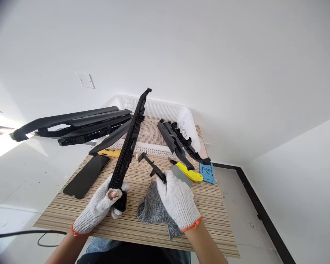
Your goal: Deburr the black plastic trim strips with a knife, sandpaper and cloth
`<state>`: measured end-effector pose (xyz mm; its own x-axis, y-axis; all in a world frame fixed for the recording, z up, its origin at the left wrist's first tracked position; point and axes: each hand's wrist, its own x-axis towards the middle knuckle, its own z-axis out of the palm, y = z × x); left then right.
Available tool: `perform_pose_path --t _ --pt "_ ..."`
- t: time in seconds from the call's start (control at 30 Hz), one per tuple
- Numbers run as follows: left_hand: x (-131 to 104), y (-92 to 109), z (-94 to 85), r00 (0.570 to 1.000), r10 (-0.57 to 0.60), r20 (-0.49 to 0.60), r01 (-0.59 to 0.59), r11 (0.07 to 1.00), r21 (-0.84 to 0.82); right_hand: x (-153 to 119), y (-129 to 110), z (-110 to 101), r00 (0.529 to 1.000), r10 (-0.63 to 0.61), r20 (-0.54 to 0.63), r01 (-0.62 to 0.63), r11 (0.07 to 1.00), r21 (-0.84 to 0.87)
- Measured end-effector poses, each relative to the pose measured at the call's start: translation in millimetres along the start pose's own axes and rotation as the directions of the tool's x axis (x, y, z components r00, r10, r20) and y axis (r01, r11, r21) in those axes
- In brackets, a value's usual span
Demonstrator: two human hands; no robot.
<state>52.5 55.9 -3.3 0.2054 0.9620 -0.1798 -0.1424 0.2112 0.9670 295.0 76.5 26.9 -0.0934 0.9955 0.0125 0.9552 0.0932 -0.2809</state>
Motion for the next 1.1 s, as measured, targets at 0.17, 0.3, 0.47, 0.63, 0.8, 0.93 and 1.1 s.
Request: perform_pose_path --t 0.17,0.3,0.47,0.63,0.8,0.93,1.1 --pt "0 -3 -2.3 0.999 -0.025 0.045 0.029 0.997 -0.078 -12 -2 0 0.963 -0.186 -0.195 0.213 0.968 0.13" --pt "1 -4 -5.0 0.998 0.003 0.068 0.004 0.995 -0.101 -8 -11 -3 0.923 -0.245 -0.297 0.305 0.936 0.177" --pt "1 -4 -7.9 0.998 -0.05 0.047 0.055 0.994 -0.097 6 -13 4 0.783 -0.426 -0.453 0.474 0.881 -0.011" --pt "1 -5 -9.4 0.993 -0.092 0.074 0.099 0.99 -0.105 26 -13 9 0.647 -0.555 -0.523 0.516 0.823 -0.235" --pt "1 -7 -10.4 0.991 -0.087 0.104 0.097 0.991 -0.094 40 -20 13 0.619 -0.602 -0.504 0.504 0.797 -0.334" --pt "0 -5 -10.1 0.991 -0.093 0.092 0.102 0.99 -0.096 42 -19 14 0.657 -0.621 -0.428 0.513 0.784 -0.349" --pt "-2 0 -8.9 0.989 -0.122 0.088 0.131 0.986 -0.103 40 -8 12 0.672 -0.664 -0.328 0.558 0.746 -0.364"
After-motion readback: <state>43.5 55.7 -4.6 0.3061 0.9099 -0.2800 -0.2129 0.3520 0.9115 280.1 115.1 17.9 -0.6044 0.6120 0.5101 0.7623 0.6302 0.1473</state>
